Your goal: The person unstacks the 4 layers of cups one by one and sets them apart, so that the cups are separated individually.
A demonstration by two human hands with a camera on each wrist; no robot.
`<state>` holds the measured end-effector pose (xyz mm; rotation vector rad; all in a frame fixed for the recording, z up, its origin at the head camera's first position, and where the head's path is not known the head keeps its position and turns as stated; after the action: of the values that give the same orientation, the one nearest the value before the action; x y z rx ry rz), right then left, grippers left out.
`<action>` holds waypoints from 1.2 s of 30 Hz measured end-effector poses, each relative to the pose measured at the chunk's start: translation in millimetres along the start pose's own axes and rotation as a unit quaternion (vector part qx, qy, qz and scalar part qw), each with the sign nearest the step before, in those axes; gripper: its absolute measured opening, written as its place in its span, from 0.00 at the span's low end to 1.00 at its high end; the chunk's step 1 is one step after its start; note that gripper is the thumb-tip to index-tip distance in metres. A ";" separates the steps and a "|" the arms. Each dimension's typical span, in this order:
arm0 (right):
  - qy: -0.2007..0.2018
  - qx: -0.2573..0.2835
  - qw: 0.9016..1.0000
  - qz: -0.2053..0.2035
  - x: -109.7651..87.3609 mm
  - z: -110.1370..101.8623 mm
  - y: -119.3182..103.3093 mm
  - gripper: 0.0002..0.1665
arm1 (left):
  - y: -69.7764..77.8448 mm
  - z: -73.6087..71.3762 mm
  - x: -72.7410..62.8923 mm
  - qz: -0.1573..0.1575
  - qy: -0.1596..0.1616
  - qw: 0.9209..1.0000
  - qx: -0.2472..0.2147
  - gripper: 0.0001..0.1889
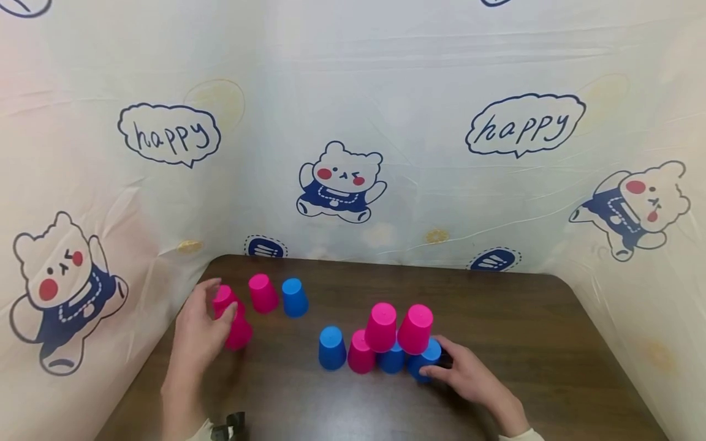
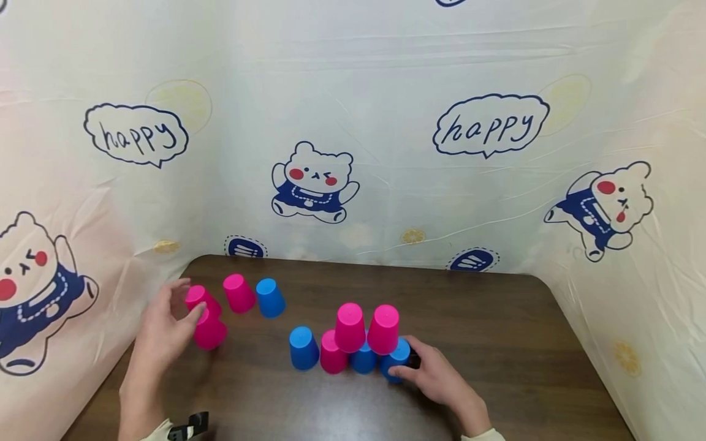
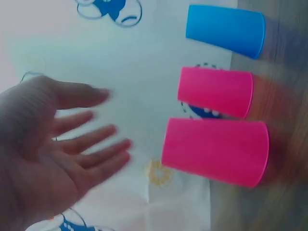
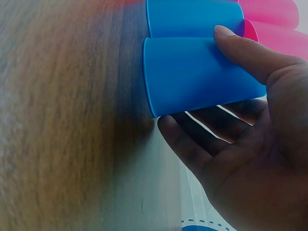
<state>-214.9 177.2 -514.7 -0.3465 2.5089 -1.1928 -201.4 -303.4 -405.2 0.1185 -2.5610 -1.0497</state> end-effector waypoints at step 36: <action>0.008 0.001 1.000 0.010 0.8 -1.3 0.9 0.32 | 135.4 103.3 -8.7 0.154 -0.101 0.961 -0.208 0.33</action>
<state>-216.3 178.3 -514.7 -0.3119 2.5184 -1.1962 -222.9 -135.8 -381.8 -0.5039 -2.3556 -1.5010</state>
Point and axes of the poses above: each hand's wrist, its own x-axis towards the middle knuckle, its own z-axis out of the palm, y = z × x, the point moved 8 cm from there along x, towards the middle knuckle, and after that the axes turned 7 degrees about z, right-handed, at the moved point
